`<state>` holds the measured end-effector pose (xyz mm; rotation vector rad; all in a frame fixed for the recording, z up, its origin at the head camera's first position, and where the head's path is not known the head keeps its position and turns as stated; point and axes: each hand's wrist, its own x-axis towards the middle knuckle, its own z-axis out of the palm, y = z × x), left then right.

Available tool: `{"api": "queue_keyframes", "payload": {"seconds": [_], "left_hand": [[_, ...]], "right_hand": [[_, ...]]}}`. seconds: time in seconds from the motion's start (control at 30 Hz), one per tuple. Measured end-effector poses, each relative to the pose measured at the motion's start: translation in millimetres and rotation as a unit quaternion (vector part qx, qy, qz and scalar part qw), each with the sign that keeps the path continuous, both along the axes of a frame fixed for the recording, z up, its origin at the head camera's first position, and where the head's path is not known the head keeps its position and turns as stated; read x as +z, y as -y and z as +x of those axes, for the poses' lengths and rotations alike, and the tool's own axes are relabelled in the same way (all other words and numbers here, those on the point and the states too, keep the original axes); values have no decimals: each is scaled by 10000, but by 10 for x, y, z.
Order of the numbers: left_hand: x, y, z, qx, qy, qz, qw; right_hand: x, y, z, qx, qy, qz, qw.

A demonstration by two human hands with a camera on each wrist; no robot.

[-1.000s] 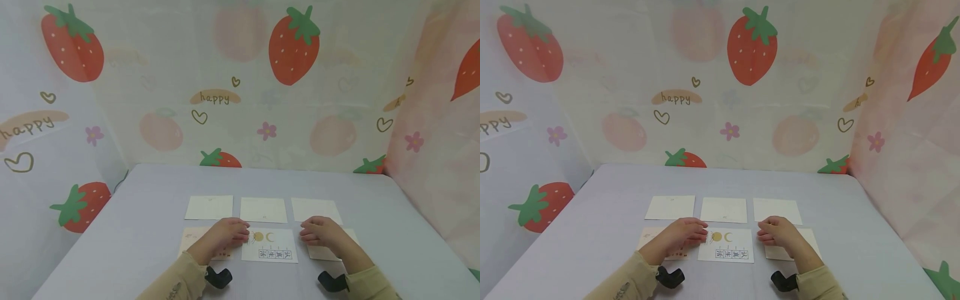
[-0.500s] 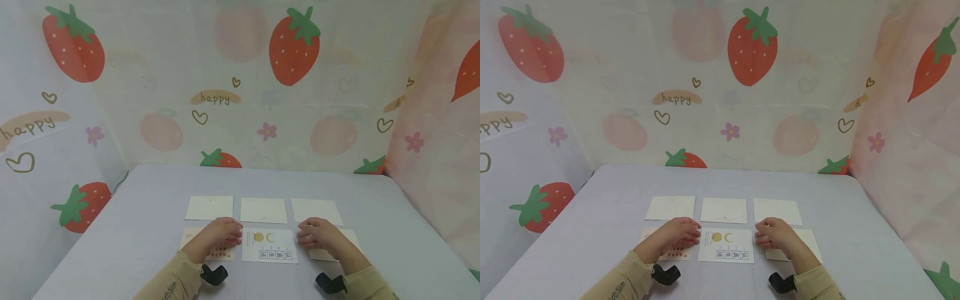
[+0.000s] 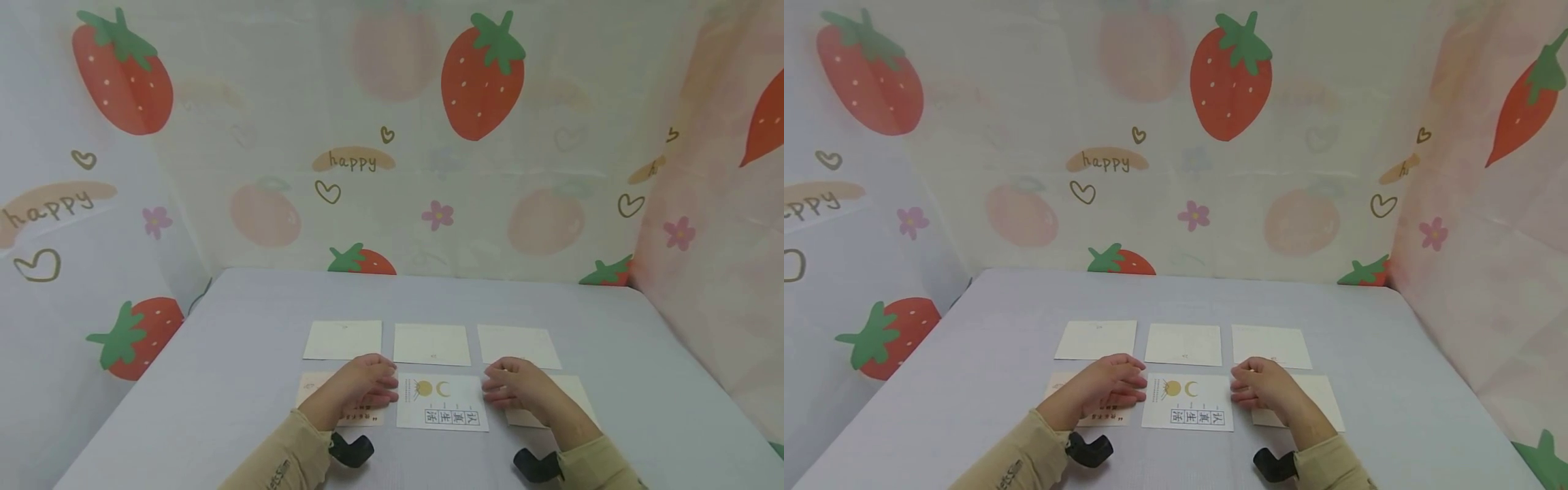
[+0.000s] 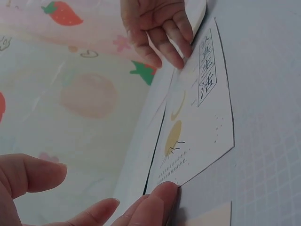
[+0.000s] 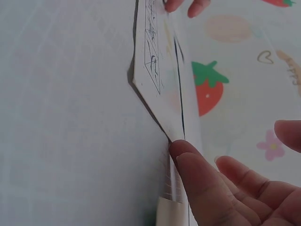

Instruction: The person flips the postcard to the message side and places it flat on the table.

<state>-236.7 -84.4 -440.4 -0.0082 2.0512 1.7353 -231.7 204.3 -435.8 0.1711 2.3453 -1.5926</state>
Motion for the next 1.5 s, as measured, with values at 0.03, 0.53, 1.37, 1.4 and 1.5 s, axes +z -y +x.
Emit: {"api": "queue_keyframes", "payload": {"seconds": [0.03, 0.53, 1.37, 1.4, 1.5], "left_hand": [[-8, -1, -1, 25, 18, 44, 10000], [-9, -12, -12, 411, 108, -71, 9991], [21, 32, 26, 304, 231, 354, 9986], [20, 31, 27, 307, 229, 365, 9986], [7, 29, 25, 317, 232, 373, 9985]], "right_hand": [[-2, -1, 1, -9, -4, -5, 10000], [-10, 5, 15, 70, -68, -125, 9999], [-11, -46, -13, 113, -131, -873, 9960], [-19, -41, -15, 99, -148, -779, 9968], [-52, -19, -23, 3, -238, -470, 9986]]}}
